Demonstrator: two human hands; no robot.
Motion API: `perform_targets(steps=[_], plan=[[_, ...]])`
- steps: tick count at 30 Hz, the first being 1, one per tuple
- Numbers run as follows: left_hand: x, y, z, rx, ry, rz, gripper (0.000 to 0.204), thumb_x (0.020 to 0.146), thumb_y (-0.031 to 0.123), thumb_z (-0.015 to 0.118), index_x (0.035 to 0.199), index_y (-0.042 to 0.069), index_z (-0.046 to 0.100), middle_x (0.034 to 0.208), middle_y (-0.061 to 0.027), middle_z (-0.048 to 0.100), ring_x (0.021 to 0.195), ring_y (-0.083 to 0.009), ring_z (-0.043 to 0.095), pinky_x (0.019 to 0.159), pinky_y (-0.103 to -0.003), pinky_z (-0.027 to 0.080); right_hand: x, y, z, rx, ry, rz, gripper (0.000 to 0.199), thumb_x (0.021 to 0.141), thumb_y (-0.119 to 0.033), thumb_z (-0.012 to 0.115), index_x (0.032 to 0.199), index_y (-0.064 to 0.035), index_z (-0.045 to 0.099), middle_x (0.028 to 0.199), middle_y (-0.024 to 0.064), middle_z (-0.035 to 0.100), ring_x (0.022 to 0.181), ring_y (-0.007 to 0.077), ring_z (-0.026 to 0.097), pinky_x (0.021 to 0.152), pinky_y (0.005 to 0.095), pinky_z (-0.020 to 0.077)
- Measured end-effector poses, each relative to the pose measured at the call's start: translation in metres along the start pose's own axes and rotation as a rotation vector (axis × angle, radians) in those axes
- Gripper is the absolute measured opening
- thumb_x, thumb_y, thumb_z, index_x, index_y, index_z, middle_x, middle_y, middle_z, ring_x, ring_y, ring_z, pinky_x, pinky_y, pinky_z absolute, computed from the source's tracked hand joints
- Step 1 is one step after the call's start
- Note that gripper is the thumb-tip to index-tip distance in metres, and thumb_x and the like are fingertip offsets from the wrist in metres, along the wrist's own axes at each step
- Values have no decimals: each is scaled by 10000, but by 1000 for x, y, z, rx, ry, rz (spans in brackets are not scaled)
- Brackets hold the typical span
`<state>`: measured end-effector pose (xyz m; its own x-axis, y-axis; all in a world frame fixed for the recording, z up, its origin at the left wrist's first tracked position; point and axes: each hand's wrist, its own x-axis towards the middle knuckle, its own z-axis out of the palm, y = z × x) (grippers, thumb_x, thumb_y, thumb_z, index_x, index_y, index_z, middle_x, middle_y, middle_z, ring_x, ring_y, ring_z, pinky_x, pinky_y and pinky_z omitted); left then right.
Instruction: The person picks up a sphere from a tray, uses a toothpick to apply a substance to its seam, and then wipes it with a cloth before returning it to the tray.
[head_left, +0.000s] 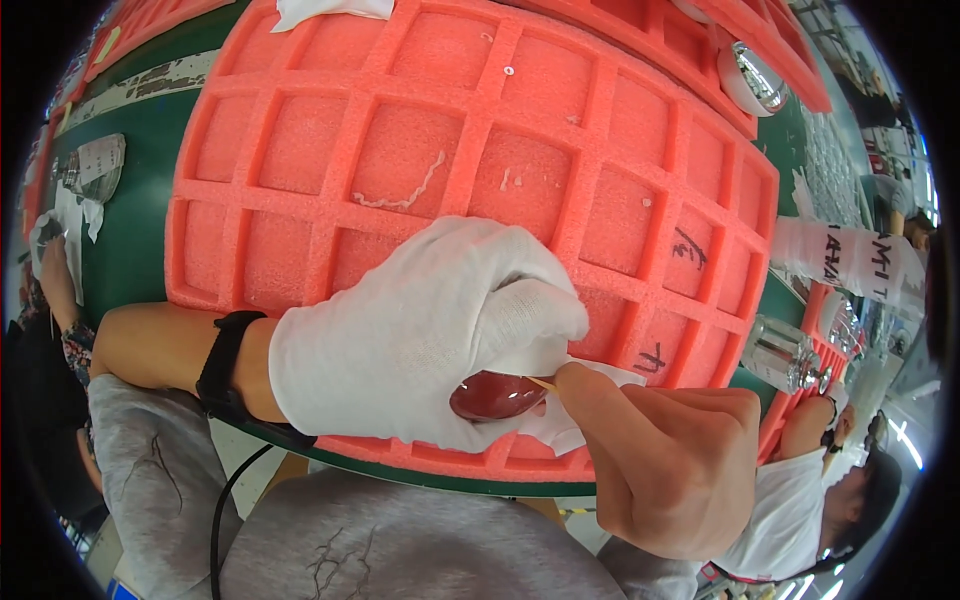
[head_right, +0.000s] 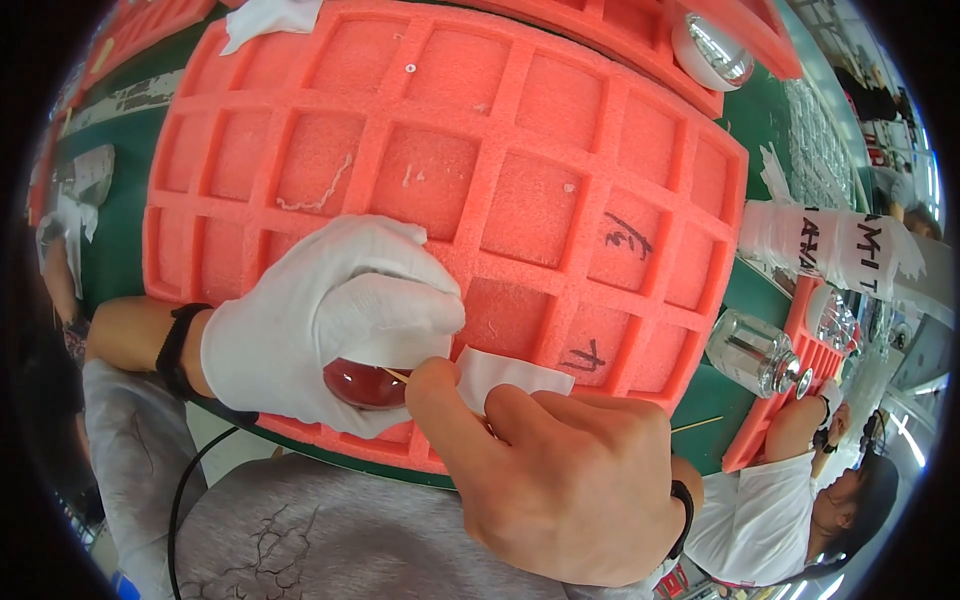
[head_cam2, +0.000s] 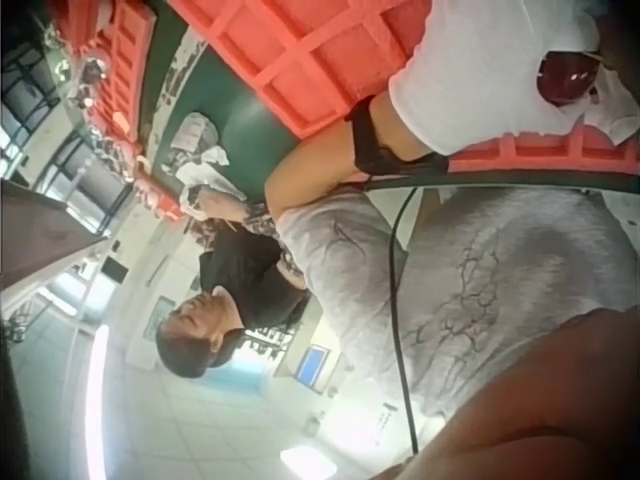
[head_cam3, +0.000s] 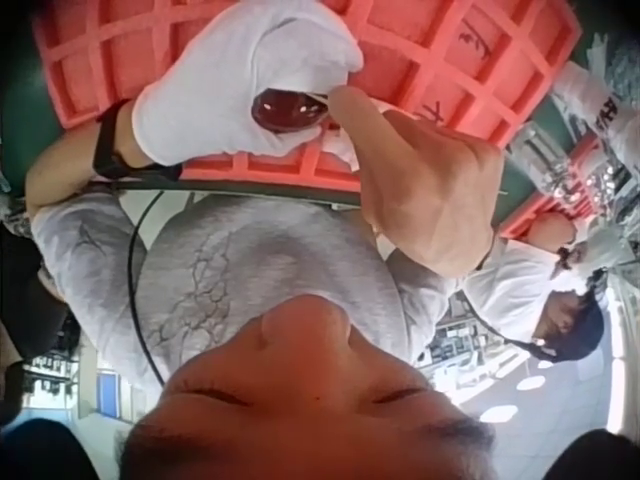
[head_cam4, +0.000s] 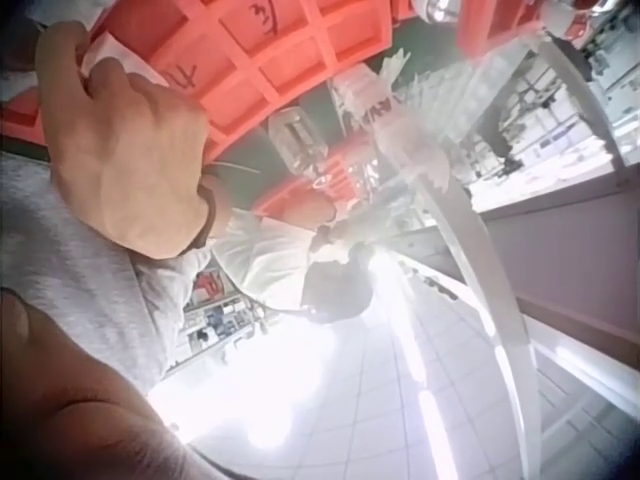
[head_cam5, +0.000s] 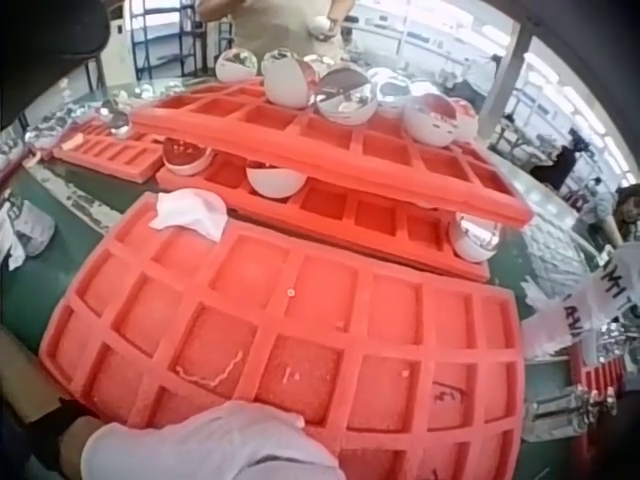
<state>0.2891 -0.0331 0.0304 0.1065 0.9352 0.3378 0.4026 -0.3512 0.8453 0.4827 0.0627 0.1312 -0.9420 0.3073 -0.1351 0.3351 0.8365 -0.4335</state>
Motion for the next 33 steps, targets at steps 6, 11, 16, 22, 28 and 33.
perform_targets(steps=[6, 11, 16, 22, 28, 33], plan=[[3, 1, -3, 26, -23, 6, 612, 663, 88, 865, 1222, 91, 615, 1078, -89, 602, 949, -301, 619, 814, -420, 523, 6, -4, 1, -4, -5, 15, 301, 678, -16, 725, 977, -48, 716, 611, 35, 626, 456, 242, 569, 456, 329, 390], [3, -1, -1, 28, -52, 7, 613, 660, 84, 865, 1217, 91, 610, 1079, -88, 598, 942, -298, 621, 800, -414, 523, 12, -17, -2, -60, 15, 80, 280, 686, -25, 722, 963, -61, 708, 625, 30, 632, 461, 244, 571, 462, 332, 388], [2, -2, 1, 0, -20, 10, 593, 662, 79, 864, 1198, 92, 611, 1080, -88, 597, 932, -295, 624, 781, -406, 524, 6, -11, 3, -30, 49, 65, 295, 702, -13, 733, 994, -48, 720, 635, 37, 636, 470, 244, 583, 460, 332, 387], [1, -1, 0, -3, -4, 16, 583, 658, 62, 856, 1185, 95, 610, 1075, -88, 595, 921, -292, 624, 764, -395, 522, 3, -8, 0, -4, 40, 71, 311, 718, -5, 743, 1027, -40, 729, 636, 44, 638, 486, 243, 600, 464, 330, 387], [0, -2, 3, 9, 1, 18, 597, 650, 64, 864, 1190, 94, 610, 1082, -88, 593, 924, -294, 623, 768, -398, 521, 7, -15, -2, -55, 25, 84, 296, 702, -6, 741, 993, -49, 715, 623, 46, 626, 482, 246, 591, 477, 329, 389], [2, -1, 0, -3, -6, 15, 611, 645, 68, 868, 1198, 95, 610, 1096, -90, 589, 922, -295, 622, 765, -400, 520, 13, -18, 0, -47, 36, 73, 279, 695, -8, 735, 969, -54, 704, 601, 42, 605, 473, 249, 579, 466, 333, 382]])
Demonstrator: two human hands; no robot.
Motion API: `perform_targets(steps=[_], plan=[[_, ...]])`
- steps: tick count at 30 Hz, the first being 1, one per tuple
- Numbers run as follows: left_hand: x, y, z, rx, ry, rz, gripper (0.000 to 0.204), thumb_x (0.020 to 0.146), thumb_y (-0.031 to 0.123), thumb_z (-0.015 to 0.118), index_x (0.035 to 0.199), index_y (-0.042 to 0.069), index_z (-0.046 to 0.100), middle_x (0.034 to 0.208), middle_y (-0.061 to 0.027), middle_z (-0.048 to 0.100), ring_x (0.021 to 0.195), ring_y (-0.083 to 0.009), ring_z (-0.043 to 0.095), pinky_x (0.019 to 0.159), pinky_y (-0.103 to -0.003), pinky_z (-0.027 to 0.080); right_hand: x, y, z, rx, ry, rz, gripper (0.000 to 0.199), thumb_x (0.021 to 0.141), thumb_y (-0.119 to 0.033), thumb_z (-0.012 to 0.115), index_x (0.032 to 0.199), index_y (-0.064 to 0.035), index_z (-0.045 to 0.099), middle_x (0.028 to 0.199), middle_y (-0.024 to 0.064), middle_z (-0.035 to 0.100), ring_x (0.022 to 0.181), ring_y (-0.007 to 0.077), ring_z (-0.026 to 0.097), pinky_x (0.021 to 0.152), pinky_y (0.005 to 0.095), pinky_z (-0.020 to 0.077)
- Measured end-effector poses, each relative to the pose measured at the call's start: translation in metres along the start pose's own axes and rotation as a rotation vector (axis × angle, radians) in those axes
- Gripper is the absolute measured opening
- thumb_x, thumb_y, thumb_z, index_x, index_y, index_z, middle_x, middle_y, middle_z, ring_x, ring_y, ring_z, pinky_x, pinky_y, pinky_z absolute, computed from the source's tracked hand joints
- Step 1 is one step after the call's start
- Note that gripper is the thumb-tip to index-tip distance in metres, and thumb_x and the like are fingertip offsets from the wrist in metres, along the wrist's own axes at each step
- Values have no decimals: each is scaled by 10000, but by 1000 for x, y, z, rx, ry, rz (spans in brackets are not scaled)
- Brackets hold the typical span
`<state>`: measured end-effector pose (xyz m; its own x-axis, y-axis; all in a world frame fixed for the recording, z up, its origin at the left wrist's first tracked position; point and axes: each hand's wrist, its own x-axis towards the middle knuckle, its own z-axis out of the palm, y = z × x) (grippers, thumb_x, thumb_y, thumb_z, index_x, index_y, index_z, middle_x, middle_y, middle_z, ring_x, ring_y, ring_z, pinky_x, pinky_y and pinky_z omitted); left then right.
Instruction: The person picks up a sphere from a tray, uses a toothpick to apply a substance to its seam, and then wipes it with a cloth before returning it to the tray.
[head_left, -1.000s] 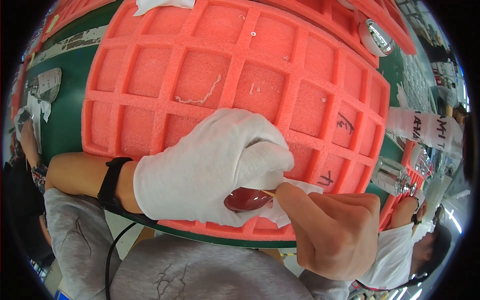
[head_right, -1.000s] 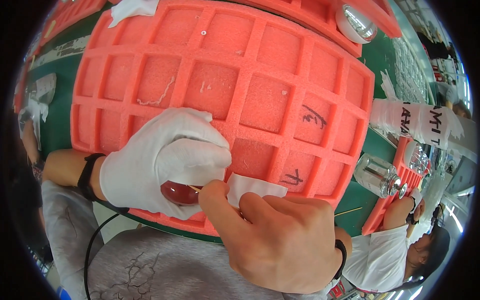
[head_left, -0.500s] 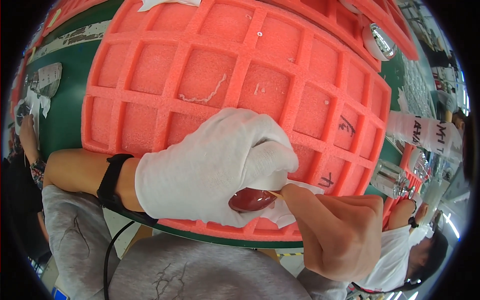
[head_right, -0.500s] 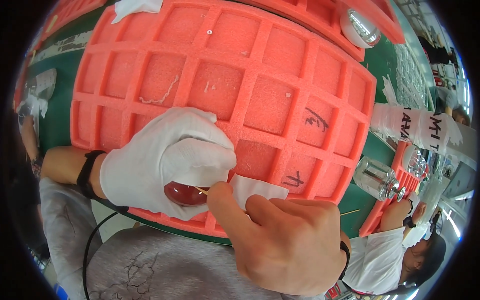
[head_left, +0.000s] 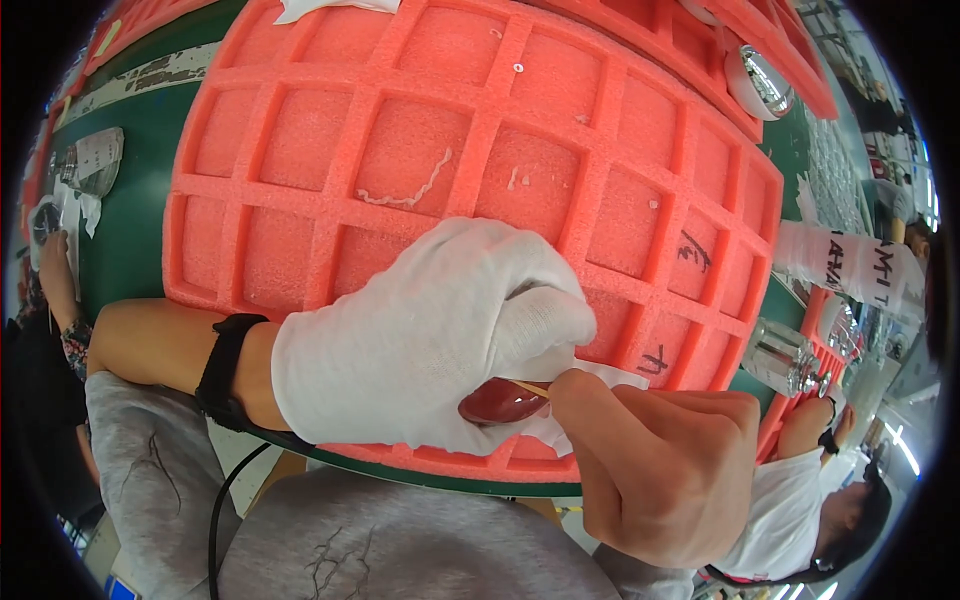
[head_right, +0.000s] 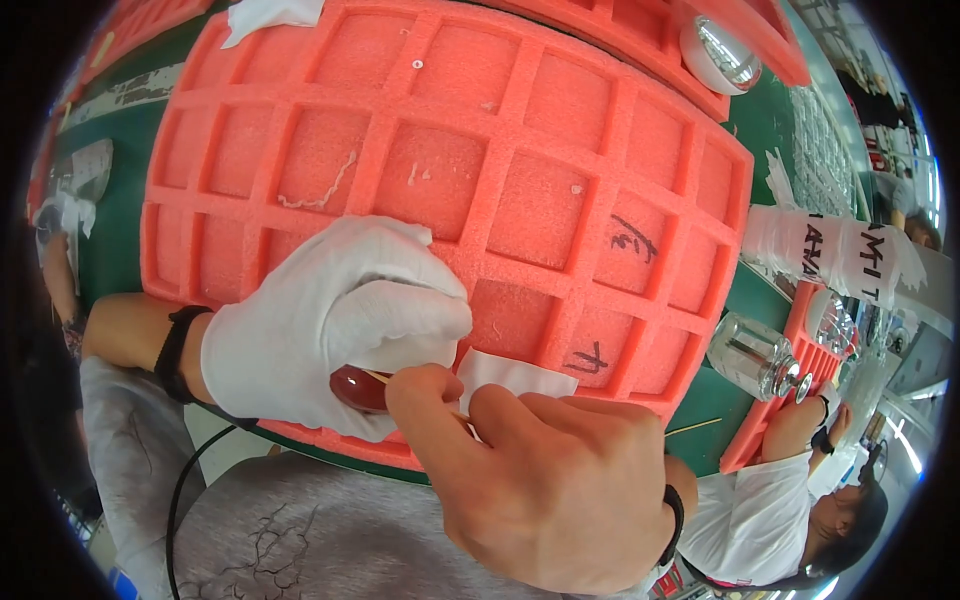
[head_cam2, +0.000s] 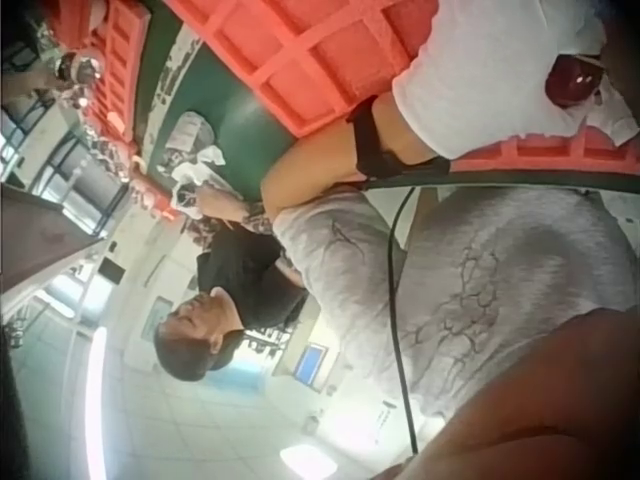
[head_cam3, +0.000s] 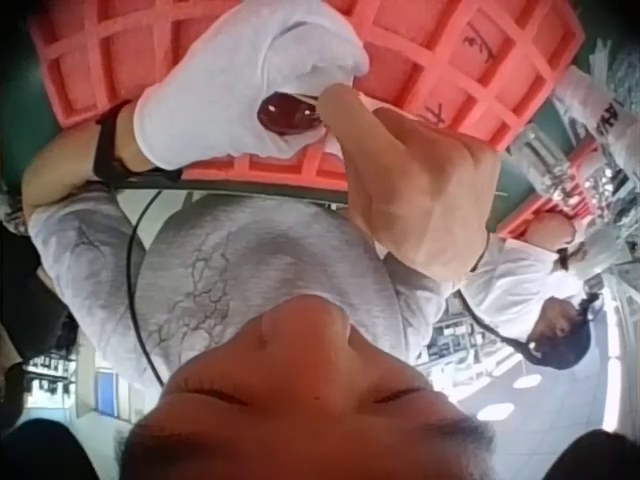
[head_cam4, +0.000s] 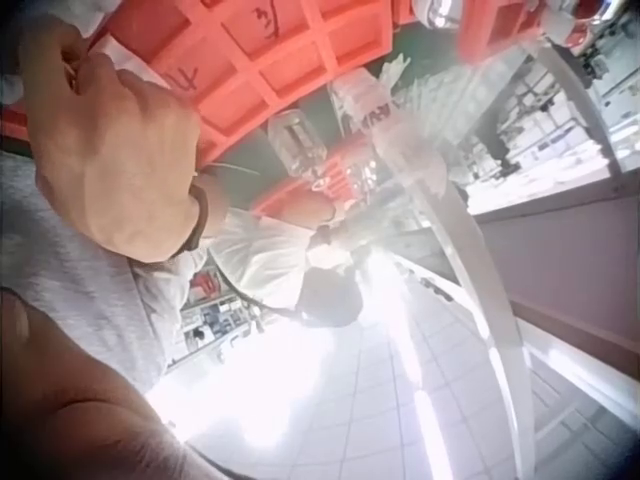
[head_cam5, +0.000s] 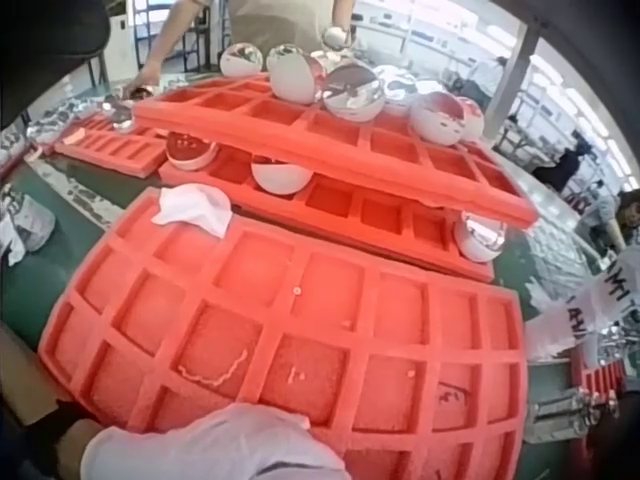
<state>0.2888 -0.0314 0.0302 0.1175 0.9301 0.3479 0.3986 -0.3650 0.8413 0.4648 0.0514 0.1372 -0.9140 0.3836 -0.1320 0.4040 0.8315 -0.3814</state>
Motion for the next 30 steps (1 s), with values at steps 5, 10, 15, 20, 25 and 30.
perform_targets(steps=[5, 10, 15, 20, 25, 30], plan=[[0, 1, 0, 10, -2, 1, 598, 647, 77, 871, 1188, 106, 617, 1097, -89, 587, 911, -298, 622, 760, -397, 521, -5, 9, 0, 46, 21, -15, 269, 718, -6, 727, 982, -54, 707, 600, 35, 602, 467, 242, 575, 451, 337, 383], [2, 1, 0, -6, -8, -13, 566, 657, 88, 873, 1164, 116, 623, 1083, -90, 585, 897, -301, 623, 758, -396, 524, -11, 16, -6, 44, -50, -33, 261, 745, -1, 718, 1002, -44, 710, 603, 32, 599, 446, 235, 558, 436, 341, 387], [0, -2, 3, -6, -1, -1, 560, 658, 85, 870, 1159, 114, 621, 1078, -92, 583, 893, -300, 623, 758, -394, 524, -9, 9, 0, 24, 5, -28, 271, 742, 4, 716, 1009, -41, 712, 593, 32, 588, 434, 234, 544, 435, 339, 384], [-3, 1, 3, 6, 7, -12, 590, 654, 79, 868, 1179, 114, 603, 1071, -93, 581, 884, -307, 625, 753, -406, 523, -9, 1, 0, -9, 11, 14, 279, 718, 7, 717, 992, -43, 707, 588, 34, 580, 429, 234, 536, 433, 341, 378], [3, 3, 1, 17, -41, 3, 621, 646, 77, 868, 1198, 114, 585, 1058, -98, 579, 889, -314, 624, 769, -421, 520, -5, -5, -7, -111, -28, 7, 266, 701, 7, 714, 959, -53, 706, 588, 39, 582, 445, 227, 548, 444, 329, 380], [4, -5, 3, -41, -12, -13, 667, 619, 92, 878, 1214, 107, 575, 1057, -108, 586, 912, -324, 619, 796, -424, 517, -1, 10, -10, -27, -12, -26, 239, 727, 18, 728, 942, -86, 714, 571, 28, 559, 485, 207, 574, 466, 293, 393]])
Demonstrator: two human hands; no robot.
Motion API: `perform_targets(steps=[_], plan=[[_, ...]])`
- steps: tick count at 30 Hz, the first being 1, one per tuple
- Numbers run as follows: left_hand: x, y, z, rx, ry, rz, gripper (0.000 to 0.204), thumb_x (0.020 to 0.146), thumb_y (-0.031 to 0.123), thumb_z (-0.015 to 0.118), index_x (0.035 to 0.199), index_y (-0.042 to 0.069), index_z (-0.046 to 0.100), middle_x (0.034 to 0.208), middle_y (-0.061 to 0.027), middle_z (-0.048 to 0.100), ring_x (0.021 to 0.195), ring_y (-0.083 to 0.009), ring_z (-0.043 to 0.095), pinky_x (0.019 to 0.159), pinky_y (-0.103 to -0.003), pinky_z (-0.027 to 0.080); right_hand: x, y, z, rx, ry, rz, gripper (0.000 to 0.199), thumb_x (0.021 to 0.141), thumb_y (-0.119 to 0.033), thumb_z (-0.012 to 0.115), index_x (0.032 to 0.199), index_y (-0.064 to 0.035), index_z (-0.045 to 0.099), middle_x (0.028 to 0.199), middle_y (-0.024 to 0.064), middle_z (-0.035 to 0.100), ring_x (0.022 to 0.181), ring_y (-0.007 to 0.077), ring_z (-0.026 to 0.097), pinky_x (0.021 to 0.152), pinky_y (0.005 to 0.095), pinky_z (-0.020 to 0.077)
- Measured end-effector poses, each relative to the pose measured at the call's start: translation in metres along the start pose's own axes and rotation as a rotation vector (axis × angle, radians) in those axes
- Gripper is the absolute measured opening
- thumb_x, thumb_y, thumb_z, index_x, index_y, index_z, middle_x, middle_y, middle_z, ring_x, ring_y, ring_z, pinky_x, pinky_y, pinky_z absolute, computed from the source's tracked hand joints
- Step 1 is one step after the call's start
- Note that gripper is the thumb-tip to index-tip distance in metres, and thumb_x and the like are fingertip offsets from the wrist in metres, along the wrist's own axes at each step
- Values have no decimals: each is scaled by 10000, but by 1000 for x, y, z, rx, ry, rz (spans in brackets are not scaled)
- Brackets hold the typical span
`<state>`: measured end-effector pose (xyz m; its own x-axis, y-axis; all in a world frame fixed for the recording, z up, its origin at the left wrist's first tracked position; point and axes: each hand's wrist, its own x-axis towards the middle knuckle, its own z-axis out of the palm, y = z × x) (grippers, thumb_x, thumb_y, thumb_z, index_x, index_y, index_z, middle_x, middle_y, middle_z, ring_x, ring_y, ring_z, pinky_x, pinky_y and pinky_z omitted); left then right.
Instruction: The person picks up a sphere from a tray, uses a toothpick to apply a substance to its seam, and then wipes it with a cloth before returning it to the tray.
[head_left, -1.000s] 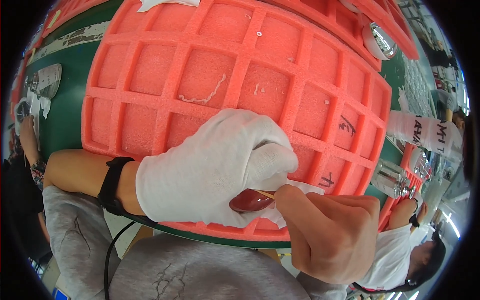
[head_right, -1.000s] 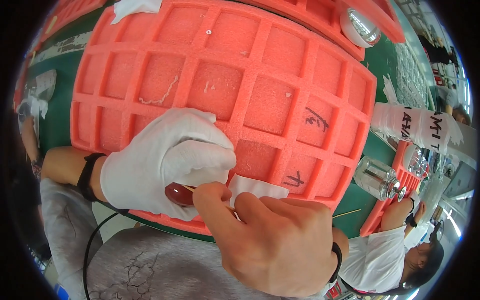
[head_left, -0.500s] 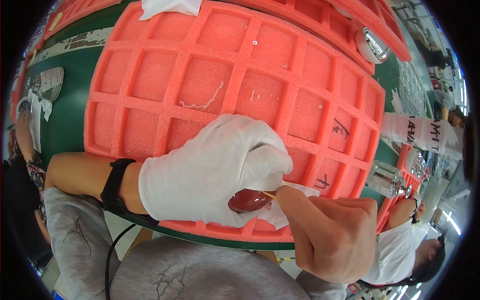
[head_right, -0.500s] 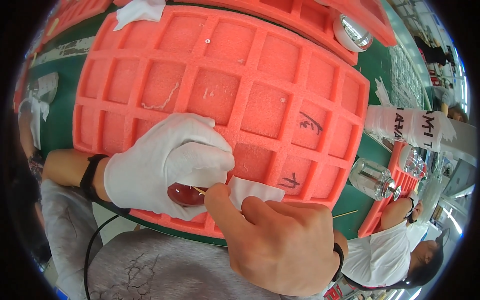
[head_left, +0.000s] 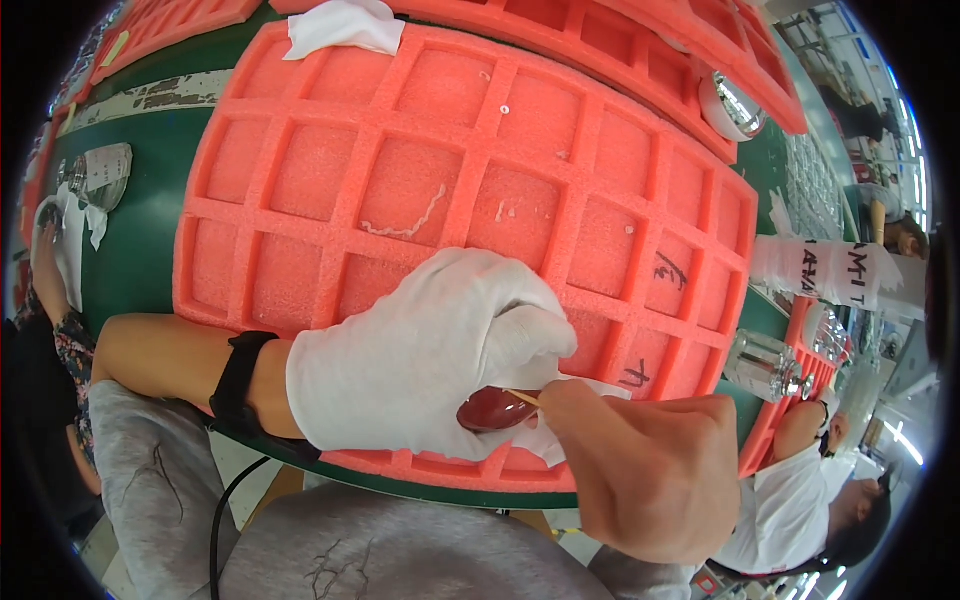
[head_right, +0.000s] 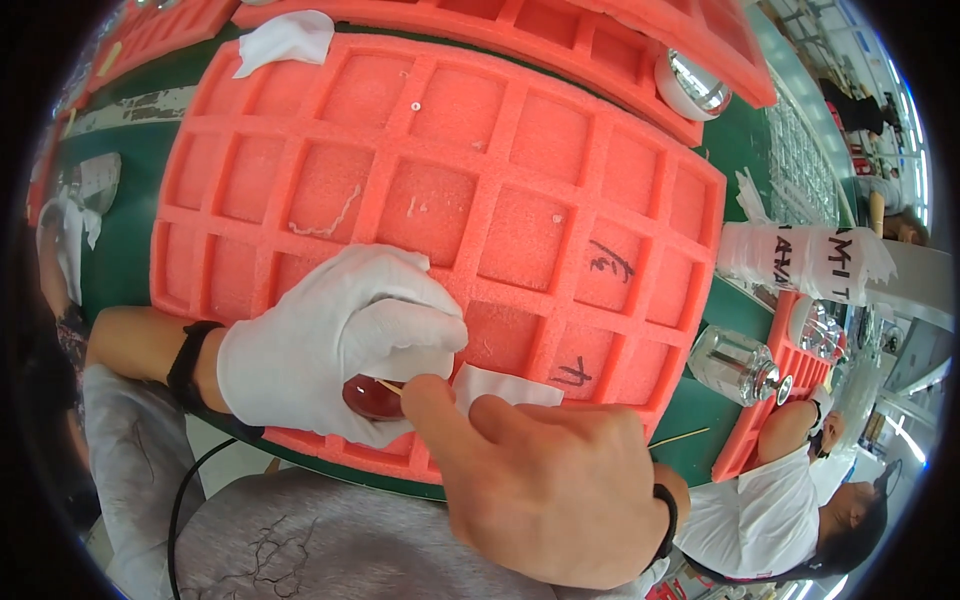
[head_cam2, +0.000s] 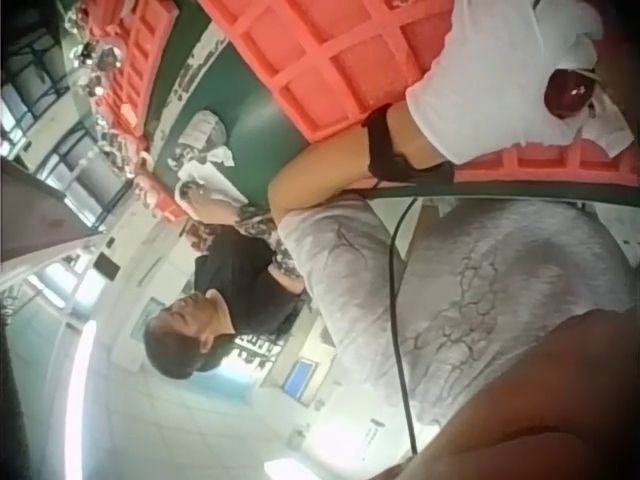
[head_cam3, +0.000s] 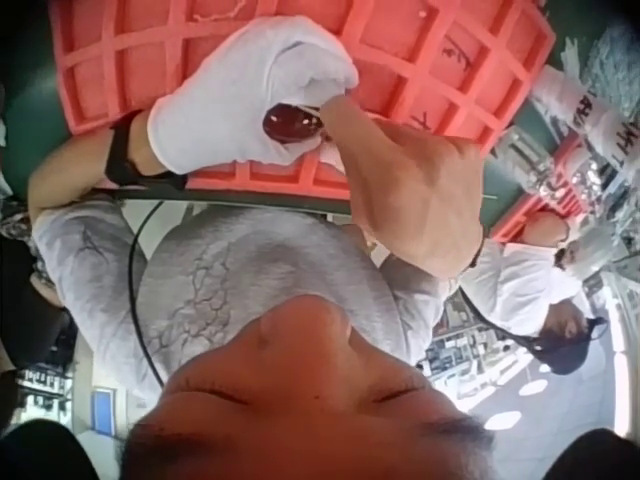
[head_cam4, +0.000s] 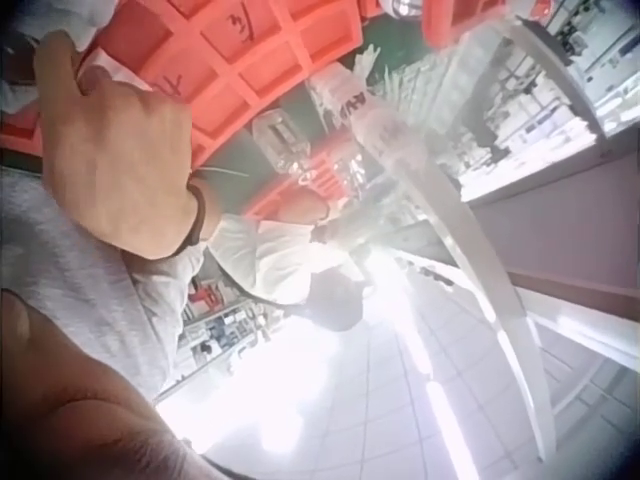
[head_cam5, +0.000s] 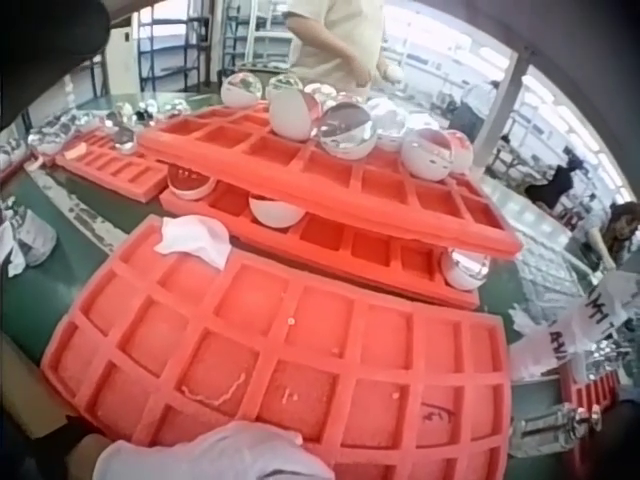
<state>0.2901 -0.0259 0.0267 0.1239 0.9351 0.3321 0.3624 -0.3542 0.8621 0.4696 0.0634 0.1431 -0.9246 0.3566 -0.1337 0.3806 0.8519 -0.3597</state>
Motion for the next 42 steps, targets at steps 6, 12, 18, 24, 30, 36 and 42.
perform_targets(steps=[6, 12, 18, 24, 30, 36, 42], plan=[[-4, 18, -16, 41, 8, -35, 536, 663, 161, 870, 1123, 77, 609, 1062, -132, 607, 920, -369, 611, 800, -451, 510, 9, 5, -2, 274, 202, -148, 227, 779, -42, 785, 988, -123, 744, 713, -6, 629, 515, 141, 582, 446, 276, 410], [3, 16, -15, -25, -145, -80, 489, 725, 243, 862, 1107, 39, 634, 1033, -160, 629, 946, -401, 627, 798, -475, 520, 8, 33, 33, 101, 263, -473, 319, 765, -96, 806, 1075, -151, 761, 1047, -46, 679, 536, 97, 573, 430, 257, 444], [6, 29, -22, 102, -215, -105, 471, 710, 242, 885, 1072, 55, 649, 1000, -116, 659, 926, -336, 641, 792, -417, 515, 5, 38, 17, -59, 274, -604, 343, 801, -88, 702, 1141, -128, 701, 1078, -46, 612, 617, 86, 618, 426, 243, 420], [15, 29, -28, 148, -316, -118, 537, 719, 292, 900, 1130, 53, 650, 1091, -127, 647, 996, -341, 627, 852, -426, 505, 7, 42, 16, -41, 271, -597, 346, 815, -74, 663, 1160, -94, 637, 1101, 3, 598, 677, 146, 653, 445, 297, 454], [22, 36, -31, 168, -324, -50, 536, 706, 310, 905, 1111, 59, 658, 1083, -138, 649, 981, -356, 631, 842, -431, 511, 12, 44, 25, -29, 295, -561, 300, 842, -91, 663, 1142, -114, 652, 1091, 3, 614, 628, 159, 641, 429, 301, 441], [18, 40, -26, 50, -168, -162, 507, 691, 302, 919, 1070, 63, 681, 1079, -124, 656, 980, -335, 641, 848, -425, 527, 17, 39, 42, -109, 343, -570, 233, 887, -105, 617, 1109, -41, 588, 1010, 63, 543, 582, 194, 595, 427, 333, 429], [19, 39, -26, 3, -206, -135, 488, 694, 291, 929, 1054, 69, 685, 1113, -115, 646, 1009, -314, 638, 867, -411, 526, 18, 38, 53, -133, 369, -516, 229, 911, -116, 597, 1110, -15, 547, 1027, 93, 545, 567, 223, 592, 434, 340, 443]])
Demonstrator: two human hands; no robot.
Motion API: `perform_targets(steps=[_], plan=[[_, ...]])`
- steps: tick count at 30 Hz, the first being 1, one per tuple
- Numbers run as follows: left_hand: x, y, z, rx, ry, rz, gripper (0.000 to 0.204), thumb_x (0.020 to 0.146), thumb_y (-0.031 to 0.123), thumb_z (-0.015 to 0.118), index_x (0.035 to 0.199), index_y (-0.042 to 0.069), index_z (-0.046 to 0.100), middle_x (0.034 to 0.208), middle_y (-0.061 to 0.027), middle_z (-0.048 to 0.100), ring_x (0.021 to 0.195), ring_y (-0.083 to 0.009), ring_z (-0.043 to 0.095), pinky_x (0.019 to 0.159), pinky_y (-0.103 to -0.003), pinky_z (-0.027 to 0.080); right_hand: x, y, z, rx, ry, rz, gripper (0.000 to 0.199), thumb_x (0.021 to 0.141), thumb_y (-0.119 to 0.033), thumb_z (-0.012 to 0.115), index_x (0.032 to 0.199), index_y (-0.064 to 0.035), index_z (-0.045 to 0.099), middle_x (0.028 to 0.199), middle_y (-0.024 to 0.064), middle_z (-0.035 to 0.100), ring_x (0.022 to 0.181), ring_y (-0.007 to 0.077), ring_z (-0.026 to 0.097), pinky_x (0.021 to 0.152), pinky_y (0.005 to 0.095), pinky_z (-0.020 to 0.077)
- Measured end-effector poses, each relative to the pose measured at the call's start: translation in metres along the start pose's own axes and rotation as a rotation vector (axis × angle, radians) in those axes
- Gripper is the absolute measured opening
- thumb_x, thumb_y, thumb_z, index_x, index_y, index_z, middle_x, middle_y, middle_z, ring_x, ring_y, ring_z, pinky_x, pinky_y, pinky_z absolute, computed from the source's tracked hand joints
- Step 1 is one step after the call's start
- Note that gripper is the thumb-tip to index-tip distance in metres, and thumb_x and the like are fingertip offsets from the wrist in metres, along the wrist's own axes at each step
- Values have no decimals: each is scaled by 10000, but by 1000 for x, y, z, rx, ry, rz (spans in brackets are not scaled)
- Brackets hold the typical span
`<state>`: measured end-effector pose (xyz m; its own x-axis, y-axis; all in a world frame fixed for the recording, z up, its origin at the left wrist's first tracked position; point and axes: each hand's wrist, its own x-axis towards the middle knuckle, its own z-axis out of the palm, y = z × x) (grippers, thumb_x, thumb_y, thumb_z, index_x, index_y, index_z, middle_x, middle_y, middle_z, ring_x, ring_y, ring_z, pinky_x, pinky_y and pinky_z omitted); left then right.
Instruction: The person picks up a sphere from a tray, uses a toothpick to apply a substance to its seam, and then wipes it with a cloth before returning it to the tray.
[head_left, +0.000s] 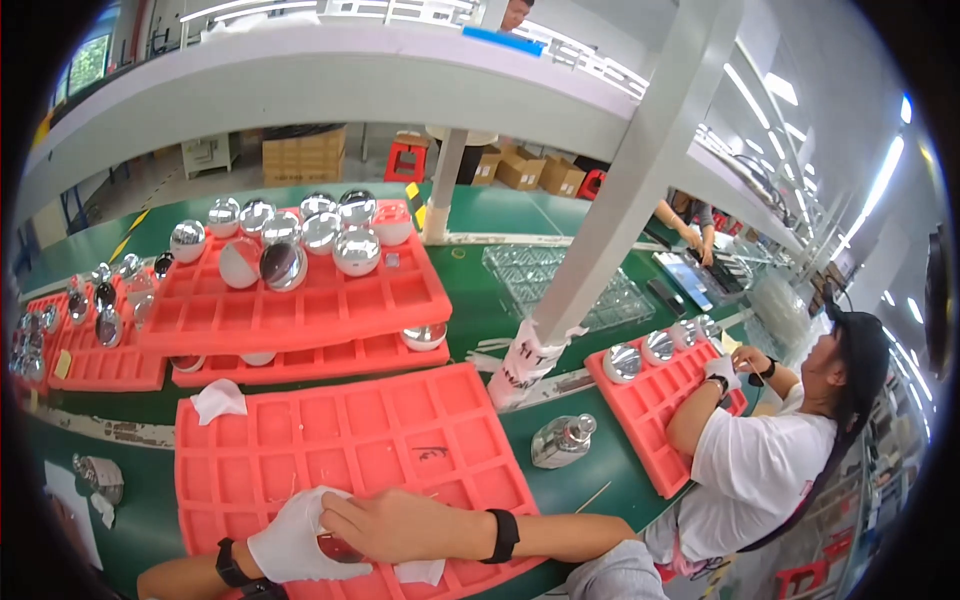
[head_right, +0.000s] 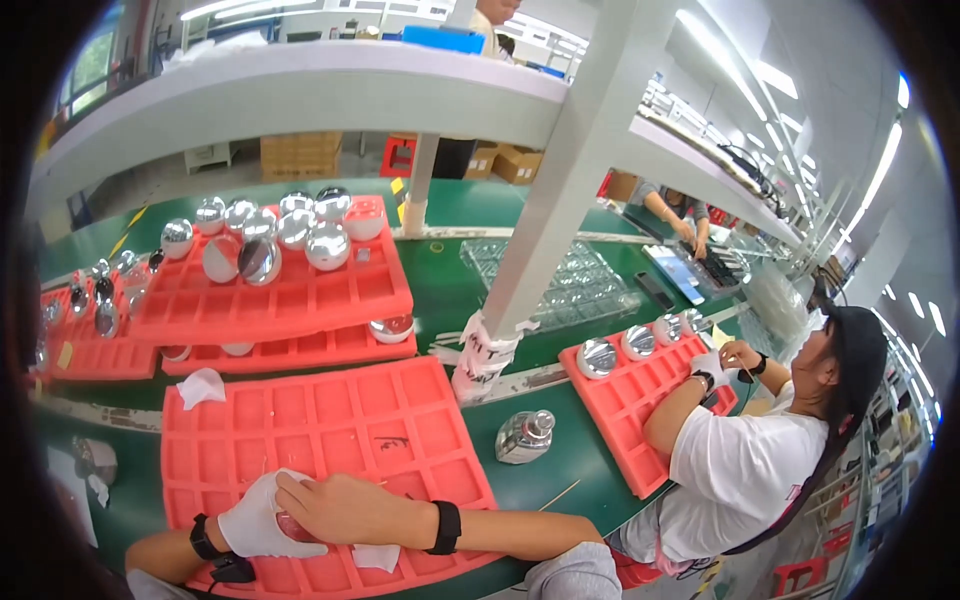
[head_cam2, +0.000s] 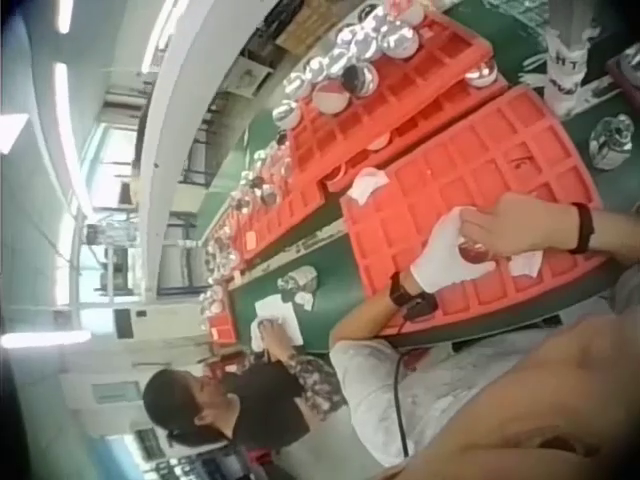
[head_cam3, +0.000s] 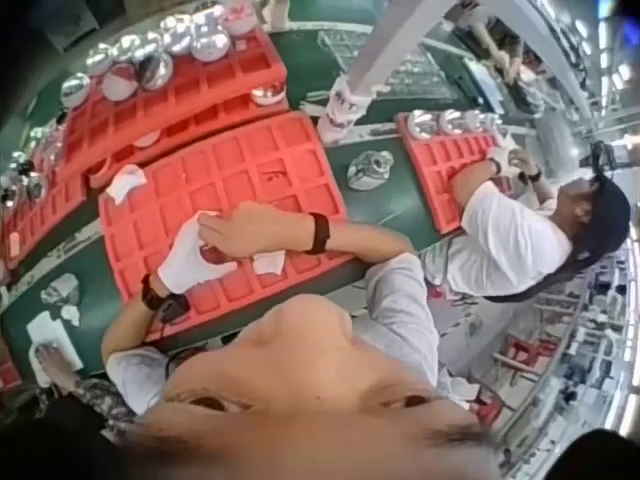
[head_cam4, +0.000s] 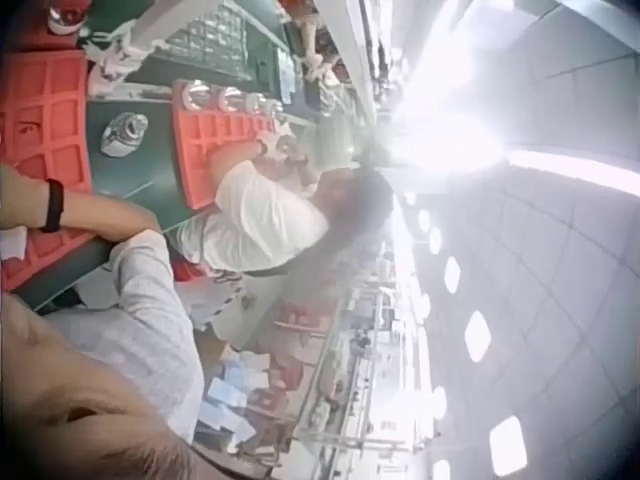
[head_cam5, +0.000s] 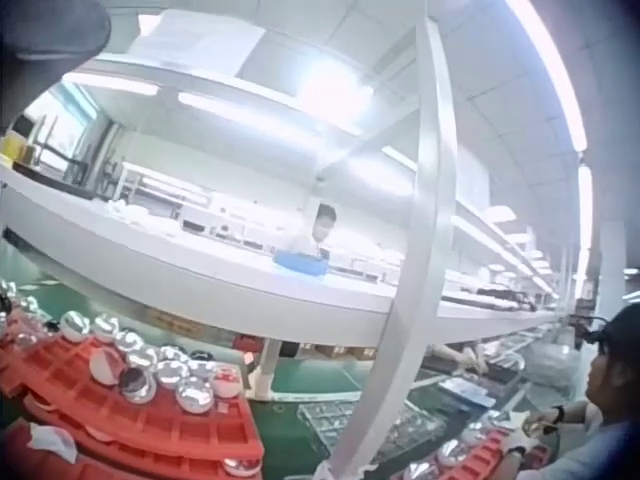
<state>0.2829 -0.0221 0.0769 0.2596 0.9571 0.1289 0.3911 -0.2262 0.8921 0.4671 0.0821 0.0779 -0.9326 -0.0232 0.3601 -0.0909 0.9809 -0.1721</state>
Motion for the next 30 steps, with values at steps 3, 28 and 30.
perform_targets(steps=[3, 28, 30], plan=[[-8, -9, 2, 9, 5, 58, 484, 699, 278, 928, 1066, 75, 686, 1115, -112, 646, 1018, -309, 639, 872, -411, 525, -1, -4, 3, -8, -10, -3, 232, 922, -123, 587, 1122, -20, 532, 1030, 96, 545, 562, 235, 589, 435, 341, 445], [-8, -15, 4, -22, -63, 29, 620, 703, 316, 964, 1147, 27, 643, 1141, -114, 649, 1042, -261, 651, 926, -365, 536, 0, -7, 10, 213, -10, -38, 193, 913, -56, 579, 1060, 8, 471, 1053, 149, 510, 581, 333, 589, 458, 411, 467], [-7, -11, 3, 52, -76, 57, 616, 708, 318, 960, 1146, 23, 642, 1140, -121, 648, 1039, -268, 651, 924, -366, 536, 2, -8, 7, 204, -13, -17, 186, 912, -49, 574, 1054, 6, 469, 1040, 152, 510, 591, 337, 592, 458, 414, 464]])
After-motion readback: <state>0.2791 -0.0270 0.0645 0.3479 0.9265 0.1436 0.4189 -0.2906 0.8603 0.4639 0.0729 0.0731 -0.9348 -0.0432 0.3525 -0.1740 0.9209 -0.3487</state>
